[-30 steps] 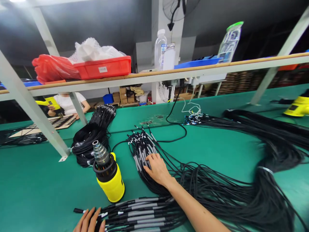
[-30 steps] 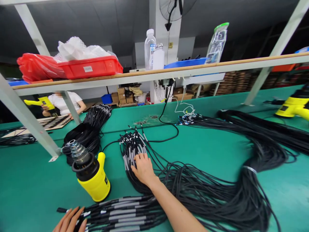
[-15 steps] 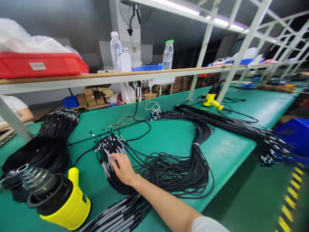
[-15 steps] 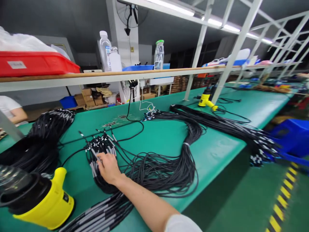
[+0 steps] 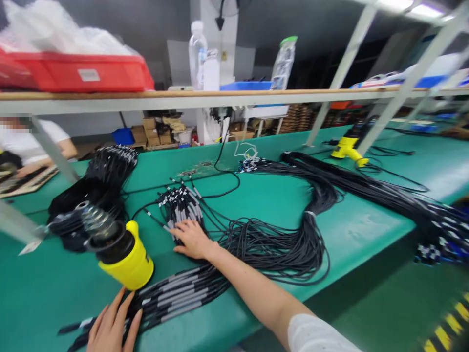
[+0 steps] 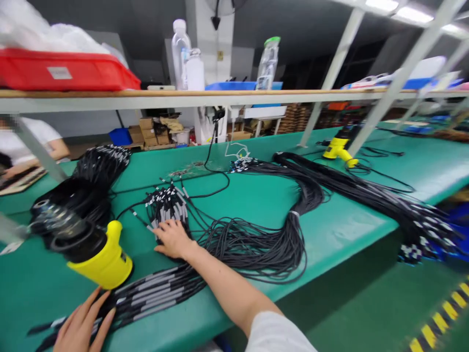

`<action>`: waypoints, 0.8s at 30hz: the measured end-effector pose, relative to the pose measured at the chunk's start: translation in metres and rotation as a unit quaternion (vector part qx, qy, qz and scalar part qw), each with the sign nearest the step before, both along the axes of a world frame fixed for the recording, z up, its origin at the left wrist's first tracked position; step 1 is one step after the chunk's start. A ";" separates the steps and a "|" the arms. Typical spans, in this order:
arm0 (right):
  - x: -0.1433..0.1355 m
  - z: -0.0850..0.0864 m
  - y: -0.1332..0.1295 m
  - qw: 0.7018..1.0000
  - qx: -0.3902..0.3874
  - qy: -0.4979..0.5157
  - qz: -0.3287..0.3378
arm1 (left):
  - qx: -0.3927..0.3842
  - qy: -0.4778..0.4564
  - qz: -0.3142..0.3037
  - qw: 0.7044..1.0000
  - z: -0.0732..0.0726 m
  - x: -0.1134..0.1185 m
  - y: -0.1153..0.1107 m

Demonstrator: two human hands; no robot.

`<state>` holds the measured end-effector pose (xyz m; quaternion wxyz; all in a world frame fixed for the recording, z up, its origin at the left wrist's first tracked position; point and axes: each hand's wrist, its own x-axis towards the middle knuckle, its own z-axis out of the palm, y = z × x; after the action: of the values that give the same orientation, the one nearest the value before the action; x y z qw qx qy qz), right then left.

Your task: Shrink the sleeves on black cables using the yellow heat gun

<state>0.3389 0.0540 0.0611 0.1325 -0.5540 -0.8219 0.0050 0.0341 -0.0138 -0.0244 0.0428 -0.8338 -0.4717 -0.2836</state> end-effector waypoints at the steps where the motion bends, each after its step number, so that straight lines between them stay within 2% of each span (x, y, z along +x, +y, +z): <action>1: -0.001 -0.001 0.000 1.000 -0.001 0.005 0.001 | 0.009 0.003 0.013 1.000 0.004 0.001 -0.004; 6: -0.004 -0.008 0.006 0.999 0.000 0.030 0.016 | -0.028 -0.019 0.025 0.999 0.029 0.009 -0.018; 9: -0.003 -0.009 0.009 0.999 0.008 0.027 0.027 | -0.064 -0.047 0.040 0.996 0.038 0.012 -0.023; 13: -0.003 -0.008 0.011 0.999 0.020 0.002 0.024 | -0.086 -0.081 0.038 0.992 0.042 0.013 -0.027; 16: -0.015 -0.011 0.007 0.999 0.034 -0.021 0.003 | -0.093 -0.095 0.033 0.991 0.043 0.011 -0.028; 21: -0.045 -0.030 -0.016 0.994 0.070 -0.039 -0.078 | -0.100 -0.118 0.035 0.987 0.045 0.010 -0.029; 24: -0.051 -0.037 -0.034 0.990 0.099 -0.038 -0.094 | -0.116 -0.122 0.036 0.985 0.047 0.009 -0.031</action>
<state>0.2879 0.0196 0.0240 0.1553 -0.6126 -0.7672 -0.1092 0.0432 -0.0449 0.0224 -0.1023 -0.7748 -0.5328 -0.3246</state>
